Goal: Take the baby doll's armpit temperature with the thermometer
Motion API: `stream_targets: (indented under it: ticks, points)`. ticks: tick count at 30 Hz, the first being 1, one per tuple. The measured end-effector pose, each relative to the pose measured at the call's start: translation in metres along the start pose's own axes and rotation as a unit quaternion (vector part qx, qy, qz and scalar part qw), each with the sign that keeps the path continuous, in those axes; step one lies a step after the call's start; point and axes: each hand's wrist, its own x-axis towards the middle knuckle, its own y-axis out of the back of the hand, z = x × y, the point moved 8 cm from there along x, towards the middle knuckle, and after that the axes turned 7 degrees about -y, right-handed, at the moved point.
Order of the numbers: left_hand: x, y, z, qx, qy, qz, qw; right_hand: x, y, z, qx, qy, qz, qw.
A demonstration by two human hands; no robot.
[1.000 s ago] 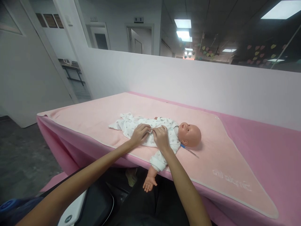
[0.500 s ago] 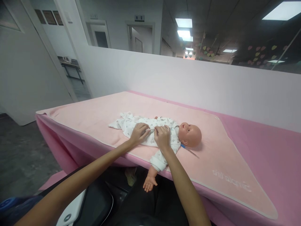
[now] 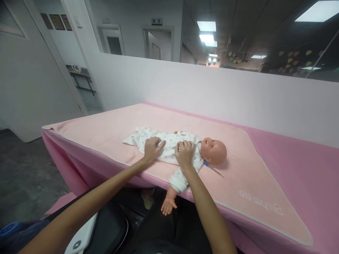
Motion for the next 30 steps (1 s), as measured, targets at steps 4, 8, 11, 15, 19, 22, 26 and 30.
stream_targets:
  ticks: [4,8,11,15,19,22,26,30]
  points:
    - [0.002,0.001,0.0,0.026,0.001,0.009,1.0,0.001,0.002,0.002,-0.026,-0.018,0.003,1.0]
    - [0.001,-0.001,-0.001,-0.092,-0.006,0.01,0.996,0.002,0.004,0.003,-0.035,-0.026,0.004,0.999]
    - [0.001,0.003,-0.003,-0.147,-0.003,0.032,0.989,0.002,0.004,0.004,-0.036,-0.027,0.003,0.999]
    - [-0.001,0.007,-0.004,-0.18,0.0,0.056,0.982,0.002,0.002,0.005,-0.041,-0.031,-0.006,0.999]
    - [-0.002,0.005,-0.009,-0.224,0.033,0.054,0.973,0.001,0.0,0.006,-0.044,-0.033,-0.01,0.998]
    - [-0.004,0.003,-0.018,-0.227,0.084,0.058,0.969,0.001,-0.001,0.006,-0.045,-0.037,-0.013,0.998]
    - [-0.006,0.003,-0.028,-0.248,0.13,0.087,0.956,0.002,-0.002,0.012,-0.048,-0.058,-0.01,0.997]
    - [-0.008,0.001,-0.032,-0.264,0.152,0.098,0.947,0.001,-0.008,0.02,-0.046,-0.068,-0.028,0.996]
